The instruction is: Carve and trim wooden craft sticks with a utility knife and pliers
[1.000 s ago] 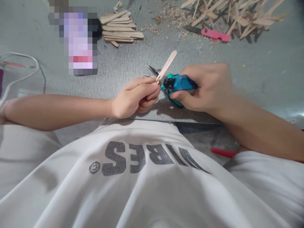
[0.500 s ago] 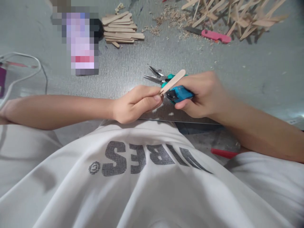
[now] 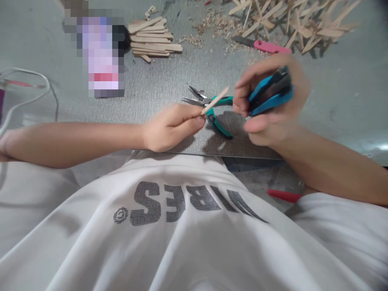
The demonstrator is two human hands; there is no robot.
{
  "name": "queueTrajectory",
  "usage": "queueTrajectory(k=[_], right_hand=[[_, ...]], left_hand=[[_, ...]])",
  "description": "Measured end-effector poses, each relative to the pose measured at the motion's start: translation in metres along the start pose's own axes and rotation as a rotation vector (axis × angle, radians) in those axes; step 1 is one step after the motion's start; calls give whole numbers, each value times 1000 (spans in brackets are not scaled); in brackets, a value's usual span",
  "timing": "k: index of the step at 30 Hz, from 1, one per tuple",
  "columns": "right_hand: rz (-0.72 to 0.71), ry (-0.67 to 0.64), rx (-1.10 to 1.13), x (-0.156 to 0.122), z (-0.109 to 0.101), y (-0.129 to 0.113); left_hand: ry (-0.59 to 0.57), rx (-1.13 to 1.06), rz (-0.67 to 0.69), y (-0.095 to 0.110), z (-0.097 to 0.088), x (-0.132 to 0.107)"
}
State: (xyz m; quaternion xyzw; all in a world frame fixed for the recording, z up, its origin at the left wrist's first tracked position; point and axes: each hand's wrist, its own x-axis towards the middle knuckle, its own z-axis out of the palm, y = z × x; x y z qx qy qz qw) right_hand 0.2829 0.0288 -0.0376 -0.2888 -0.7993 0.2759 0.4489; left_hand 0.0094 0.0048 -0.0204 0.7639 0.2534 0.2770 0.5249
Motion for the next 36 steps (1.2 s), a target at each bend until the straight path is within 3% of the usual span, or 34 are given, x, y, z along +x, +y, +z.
queueTrajectory(k=[3, 6, 14, 17, 24, 29, 36], right_hand=[[-122, -1, 114, 3, 5, -10], [-140, -80, 24, 5, 7, -26], [-23, -42, -53, 4, 2, -44], [-11, -16, -73, 5, 3, -40], [-277, 107, -181, 3, 4, -12], [-133, -58, -383, -6, -9, -12], [-311, 20, -376, -1, -9, 6]], left_hand=[[-65, 115, -45, 3, -1, 0], [-104, 145, -55, 4, -1, -1], [-84, 23, -54, 3, -1, 2], [-19, -50, -78, 2, -1, 0], [176, -165, -88, -14, -4, -11], [266, -207, -33, -14, -4, -9], [321, -273, -157, -10, -3, -7]])
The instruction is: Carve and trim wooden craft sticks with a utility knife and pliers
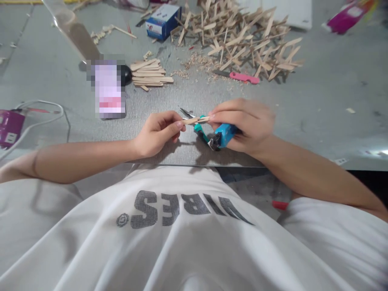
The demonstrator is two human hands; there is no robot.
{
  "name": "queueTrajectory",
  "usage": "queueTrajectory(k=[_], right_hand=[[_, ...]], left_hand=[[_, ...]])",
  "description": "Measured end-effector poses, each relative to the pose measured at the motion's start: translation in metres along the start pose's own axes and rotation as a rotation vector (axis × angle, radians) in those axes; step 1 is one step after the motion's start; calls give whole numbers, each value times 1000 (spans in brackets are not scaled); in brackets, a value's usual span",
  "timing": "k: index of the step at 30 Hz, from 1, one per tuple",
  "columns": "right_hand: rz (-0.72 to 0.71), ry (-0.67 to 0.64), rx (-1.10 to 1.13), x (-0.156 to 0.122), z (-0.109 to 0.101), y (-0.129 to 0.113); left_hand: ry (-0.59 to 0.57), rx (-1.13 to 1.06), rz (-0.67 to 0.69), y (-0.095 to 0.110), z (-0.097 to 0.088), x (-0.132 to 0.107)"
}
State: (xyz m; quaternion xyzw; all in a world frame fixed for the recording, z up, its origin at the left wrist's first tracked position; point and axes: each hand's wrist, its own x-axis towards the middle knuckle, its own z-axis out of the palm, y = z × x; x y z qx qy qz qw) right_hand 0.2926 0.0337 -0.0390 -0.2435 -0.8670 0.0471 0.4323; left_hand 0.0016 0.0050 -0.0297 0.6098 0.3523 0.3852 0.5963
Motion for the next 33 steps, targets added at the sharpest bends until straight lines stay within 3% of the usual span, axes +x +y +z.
queueTrajectory(k=[7, 11, 13, 16, 21, 24, 26, 29, 33], right_hand=[[-38, 87, -80, 4, 2, 7], [195, 110, -175, 26, -5, 29], [311, 56, -198, 51, -4, 51], [348, 16, -208, 109, 11, 92], [578, -102, -339, 220, 70, 159], [662, -88, -359, 258, 103, 183], [684, -58, -368, 265, 112, 189], [679, -74, -364, 252, 101, 179], [613, -278, -245, 201, 57, 123]], left_hand=[[81, 13, -69, 7, -1, 0], [151, 38, -66, 8, -4, 2], [157, 73, -61, 7, -3, 2], [136, 114, -62, 4, 0, 3], [40, 259, -109, 3, 1, 6], [-27, 551, -96, 9, -6, 9], [-93, 823, -69, 15, -14, 13], [-127, 1238, -43, 26, -31, 23], [8, 1601, -116, 36, -60, 44]])
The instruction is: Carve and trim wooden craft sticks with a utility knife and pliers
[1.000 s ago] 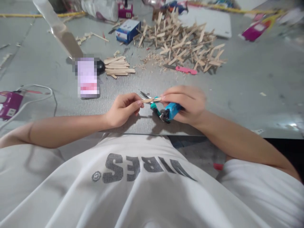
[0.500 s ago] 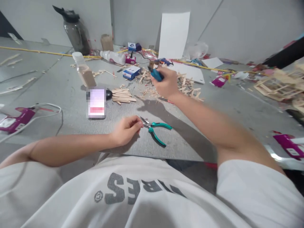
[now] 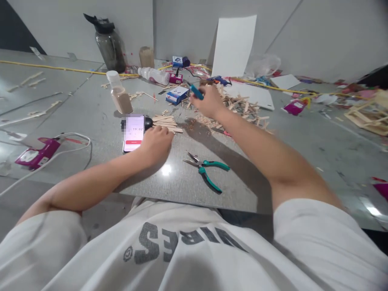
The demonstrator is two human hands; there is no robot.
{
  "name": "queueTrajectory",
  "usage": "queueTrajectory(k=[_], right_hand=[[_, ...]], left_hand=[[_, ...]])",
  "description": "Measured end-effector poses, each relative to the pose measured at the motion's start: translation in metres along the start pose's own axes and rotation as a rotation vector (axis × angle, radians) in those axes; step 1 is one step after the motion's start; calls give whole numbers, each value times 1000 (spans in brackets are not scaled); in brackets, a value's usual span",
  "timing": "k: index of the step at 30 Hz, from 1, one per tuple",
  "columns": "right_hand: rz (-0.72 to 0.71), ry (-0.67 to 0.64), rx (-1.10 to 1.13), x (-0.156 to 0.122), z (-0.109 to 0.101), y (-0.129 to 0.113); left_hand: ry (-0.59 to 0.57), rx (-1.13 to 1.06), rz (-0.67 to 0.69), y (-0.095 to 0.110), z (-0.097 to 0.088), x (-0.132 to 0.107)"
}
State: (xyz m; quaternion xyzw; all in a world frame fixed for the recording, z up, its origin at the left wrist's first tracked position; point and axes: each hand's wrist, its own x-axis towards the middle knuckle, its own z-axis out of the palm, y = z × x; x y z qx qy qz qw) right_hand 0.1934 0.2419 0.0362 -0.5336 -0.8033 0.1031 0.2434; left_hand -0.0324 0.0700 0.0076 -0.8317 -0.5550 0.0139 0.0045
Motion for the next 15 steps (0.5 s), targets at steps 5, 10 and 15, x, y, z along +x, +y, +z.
queueTrajectory(k=[5, 10, 15], right_hand=[[-238, -377, -72, -147, -29, -20], [-128, -505, -311, -220, -36, -31], [-62, -514, -284, -202, -39, -9]], left_hand=[[-10, 65, -92, -20, -1, 18], [-3, 101, -123, -23, 3, 23], [-39, 117, -174, -28, 0, 26]])
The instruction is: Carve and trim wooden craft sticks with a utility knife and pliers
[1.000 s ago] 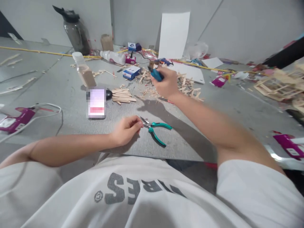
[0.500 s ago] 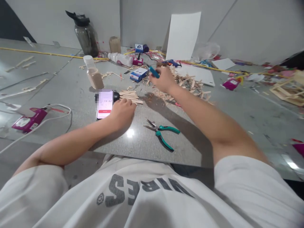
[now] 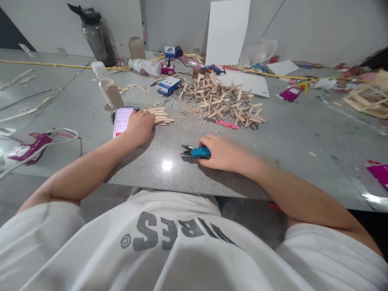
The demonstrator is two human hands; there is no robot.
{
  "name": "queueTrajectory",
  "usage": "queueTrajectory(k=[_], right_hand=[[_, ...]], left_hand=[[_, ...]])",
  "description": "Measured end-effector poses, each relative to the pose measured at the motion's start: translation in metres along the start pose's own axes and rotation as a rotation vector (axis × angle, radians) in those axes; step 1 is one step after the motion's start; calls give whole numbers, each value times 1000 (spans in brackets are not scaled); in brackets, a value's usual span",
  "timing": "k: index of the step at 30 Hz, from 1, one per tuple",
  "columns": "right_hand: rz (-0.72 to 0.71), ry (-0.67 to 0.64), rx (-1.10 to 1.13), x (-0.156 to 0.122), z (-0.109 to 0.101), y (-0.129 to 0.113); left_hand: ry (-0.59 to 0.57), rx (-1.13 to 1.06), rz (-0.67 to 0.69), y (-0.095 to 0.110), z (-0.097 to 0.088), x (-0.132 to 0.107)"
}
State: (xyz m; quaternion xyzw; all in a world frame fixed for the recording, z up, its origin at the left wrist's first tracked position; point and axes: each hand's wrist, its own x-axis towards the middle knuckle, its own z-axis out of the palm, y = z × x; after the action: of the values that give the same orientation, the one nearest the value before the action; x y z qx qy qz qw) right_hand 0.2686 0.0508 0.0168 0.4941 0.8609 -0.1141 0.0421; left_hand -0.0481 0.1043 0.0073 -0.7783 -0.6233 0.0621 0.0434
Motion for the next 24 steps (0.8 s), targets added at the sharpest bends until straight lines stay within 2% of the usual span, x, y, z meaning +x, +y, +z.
queueTrajectory(k=[3, 7, 15, 19, 22, 24], right_hand=[[21, 42, 36, 13, -1, 19], [55, 97, 78, 22, 3, 34], [34, 188, 150, 28, 10, 49], [36, 184, 120, 29, 11, 52], [47, 170, 114, 29, 11, 53], [42, 171, 133, 29, 11, 53]], left_hand=[[-30, 10, -3, -2, -2, 0], [28, -17, -10, -2, 0, -2], [44, -26, -46, -4, -1, 3], [59, -83, -94, -5, -9, -1], [128, -144, -90, -11, -13, -4], [122, -207, -50, -16, -14, -5]])
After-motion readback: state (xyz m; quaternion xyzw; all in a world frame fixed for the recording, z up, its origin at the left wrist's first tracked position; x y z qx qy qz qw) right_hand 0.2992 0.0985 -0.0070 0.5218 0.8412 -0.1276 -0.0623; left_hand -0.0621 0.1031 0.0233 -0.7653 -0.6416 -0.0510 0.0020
